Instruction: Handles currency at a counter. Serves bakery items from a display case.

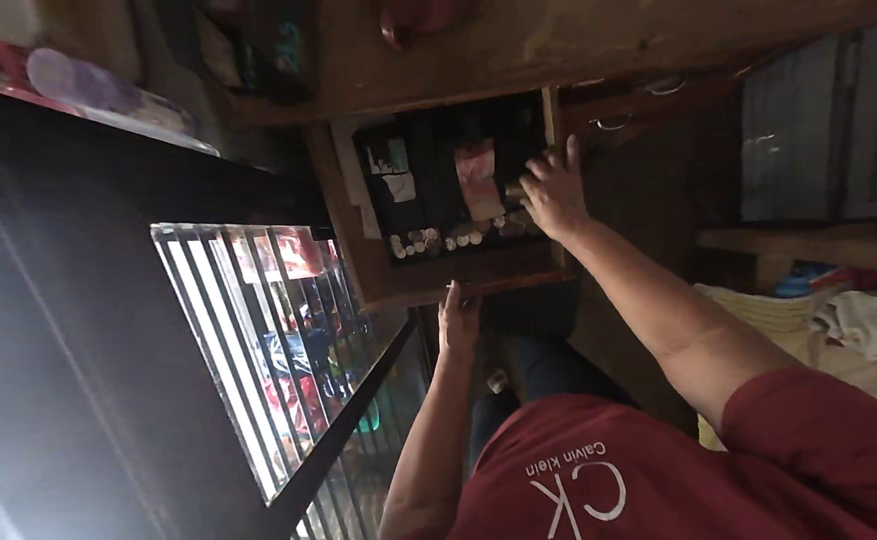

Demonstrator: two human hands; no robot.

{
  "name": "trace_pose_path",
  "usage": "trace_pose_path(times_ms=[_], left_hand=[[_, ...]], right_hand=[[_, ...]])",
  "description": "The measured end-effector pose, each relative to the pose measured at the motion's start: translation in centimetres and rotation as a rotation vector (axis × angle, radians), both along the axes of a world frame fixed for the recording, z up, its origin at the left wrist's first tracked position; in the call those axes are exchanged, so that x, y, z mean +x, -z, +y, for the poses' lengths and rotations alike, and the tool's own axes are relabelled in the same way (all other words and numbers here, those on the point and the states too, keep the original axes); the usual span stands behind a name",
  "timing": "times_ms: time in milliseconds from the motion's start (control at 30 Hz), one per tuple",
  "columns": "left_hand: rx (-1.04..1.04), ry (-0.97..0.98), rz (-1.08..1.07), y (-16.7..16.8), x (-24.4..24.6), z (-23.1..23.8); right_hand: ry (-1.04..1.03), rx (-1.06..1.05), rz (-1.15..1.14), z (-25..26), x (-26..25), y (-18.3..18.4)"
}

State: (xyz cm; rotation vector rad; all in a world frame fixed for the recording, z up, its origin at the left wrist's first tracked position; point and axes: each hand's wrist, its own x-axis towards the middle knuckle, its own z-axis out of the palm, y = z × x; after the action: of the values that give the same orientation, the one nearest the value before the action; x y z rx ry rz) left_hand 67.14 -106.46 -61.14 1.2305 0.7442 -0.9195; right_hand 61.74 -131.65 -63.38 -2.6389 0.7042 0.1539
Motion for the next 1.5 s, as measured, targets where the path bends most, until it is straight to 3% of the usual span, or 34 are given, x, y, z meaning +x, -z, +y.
trace_pose_path(times_ms=[100,233,333,533,667,800,867,967,1067,1200,1300,1367,1500], left_hand=[[0.017,-0.007,-0.006,0.0,0.1,-0.1],[0.016,-0.044,0.020,-0.6,0.5,-0.4],[0.001,-0.051,0.044,-1.8,1.1,-1.5],[-0.015,-0.010,-0.012,-2.7,5.2,-6.3],[-0.120,0.009,-0.072,-1.9,8.8,-11.1],[-0.305,0.071,-0.282,0.1,12.2,-15.2],[-0.298,0.161,-0.394,1.3,13.7,-16.5],[-0.074,0.471,-0.507,0.2,12.8,-16.0],[0.121,0.816,-0.597,0.4,8.7,-11.9],[0.298,1.228,-0.514,1.3,1.0,0.0],[0.485,1.326,-0.246,-4.4,-6.1,8.9],[0.570,1.303,-0.071,-6.1,-10.1,15.7],[0.748,0.908,-0.004,-1.2,-19.1,31.6]], right_hand=[[-0.028,0.011,-0.039,1.6,-1.0,0.4],[-0.057,0.060,0.123,1.8,-0.7,0.2],[0.037,0.067,-0.020,1.6,-0.7,-1.5],[0.161,0.077,-0.332,-1.6,-2.4,-3.7],[0.202,0.102,-0.340,-4.9,-3.9,-4.5],[0.224,0.129,-0.355,-4.6,-5.7,-4.3],[0.227,0.177,-0.345,-3.2,-6.7,-3.5],[0.179,0.228,-0.352,0.0,-7.9,-2.0],[0.043,0.341,-0.252,3.5,-8.4,-1.3],[-0.297,0.514,0.084,7.4,-8.6,-0.2],[-0.521,0.510,0.405,10.2,-8.6,0.2],[-0.603,0.454,0.559,12.0,-9.4,0.1],[-0.694,0.290,0.701,15.3,-12.0,-0.4]])
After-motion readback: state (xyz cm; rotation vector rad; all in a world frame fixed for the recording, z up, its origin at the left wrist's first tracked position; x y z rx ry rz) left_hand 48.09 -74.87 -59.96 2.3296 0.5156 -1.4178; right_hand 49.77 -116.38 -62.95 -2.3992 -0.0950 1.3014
